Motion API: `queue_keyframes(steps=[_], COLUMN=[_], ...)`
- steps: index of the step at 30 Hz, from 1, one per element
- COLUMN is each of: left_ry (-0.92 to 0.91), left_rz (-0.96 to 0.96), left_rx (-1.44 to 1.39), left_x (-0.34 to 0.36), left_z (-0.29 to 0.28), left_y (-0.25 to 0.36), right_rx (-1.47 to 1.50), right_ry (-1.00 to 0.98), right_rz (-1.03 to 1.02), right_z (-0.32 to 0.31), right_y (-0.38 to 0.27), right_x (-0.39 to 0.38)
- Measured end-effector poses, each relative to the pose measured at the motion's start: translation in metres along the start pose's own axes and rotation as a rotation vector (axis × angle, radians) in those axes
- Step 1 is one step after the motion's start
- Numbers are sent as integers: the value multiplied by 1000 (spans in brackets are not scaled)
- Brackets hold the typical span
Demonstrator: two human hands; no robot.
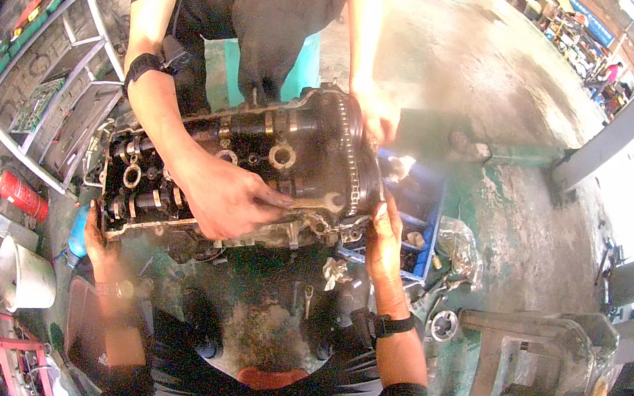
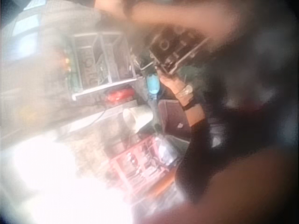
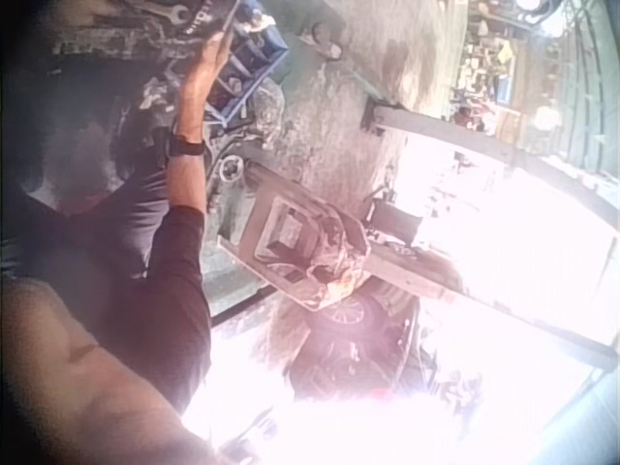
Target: The person uses a wrench to turn the camshaft gear on a disassembled engine block while another person holds the block steady. The person repeatedly rotates the gear and adjusts the wrench position to continue turning it.
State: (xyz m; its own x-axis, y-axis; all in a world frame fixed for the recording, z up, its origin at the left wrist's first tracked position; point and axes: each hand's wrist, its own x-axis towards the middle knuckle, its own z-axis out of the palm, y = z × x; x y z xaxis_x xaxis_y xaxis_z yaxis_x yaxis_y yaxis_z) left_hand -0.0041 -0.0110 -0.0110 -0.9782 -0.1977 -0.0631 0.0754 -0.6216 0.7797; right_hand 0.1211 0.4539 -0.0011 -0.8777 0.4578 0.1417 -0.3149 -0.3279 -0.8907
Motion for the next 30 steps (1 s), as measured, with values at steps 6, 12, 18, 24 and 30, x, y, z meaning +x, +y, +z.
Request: queue_keyframes(steps=[6,12,18,24,30], left_ry=[-2,8,-1,30,46], left_rz=[-10,-10,-7,17,36], left_rx=[-14,-11,-11,-7,7], left_x=[1,1,0,2,-2], left_z=[1,1,0,1,3], left_y=[0,0,0,-1,0], right_rx=[-3,13,4,15,10], right_ry=[11,29,7,-37,-36], right_rz=[2,12,19,-14,-27], right_z=[0,-3,-1,-1,0], right_y=[1,5,1,1,1], right_x=[0,2,1,3,2])
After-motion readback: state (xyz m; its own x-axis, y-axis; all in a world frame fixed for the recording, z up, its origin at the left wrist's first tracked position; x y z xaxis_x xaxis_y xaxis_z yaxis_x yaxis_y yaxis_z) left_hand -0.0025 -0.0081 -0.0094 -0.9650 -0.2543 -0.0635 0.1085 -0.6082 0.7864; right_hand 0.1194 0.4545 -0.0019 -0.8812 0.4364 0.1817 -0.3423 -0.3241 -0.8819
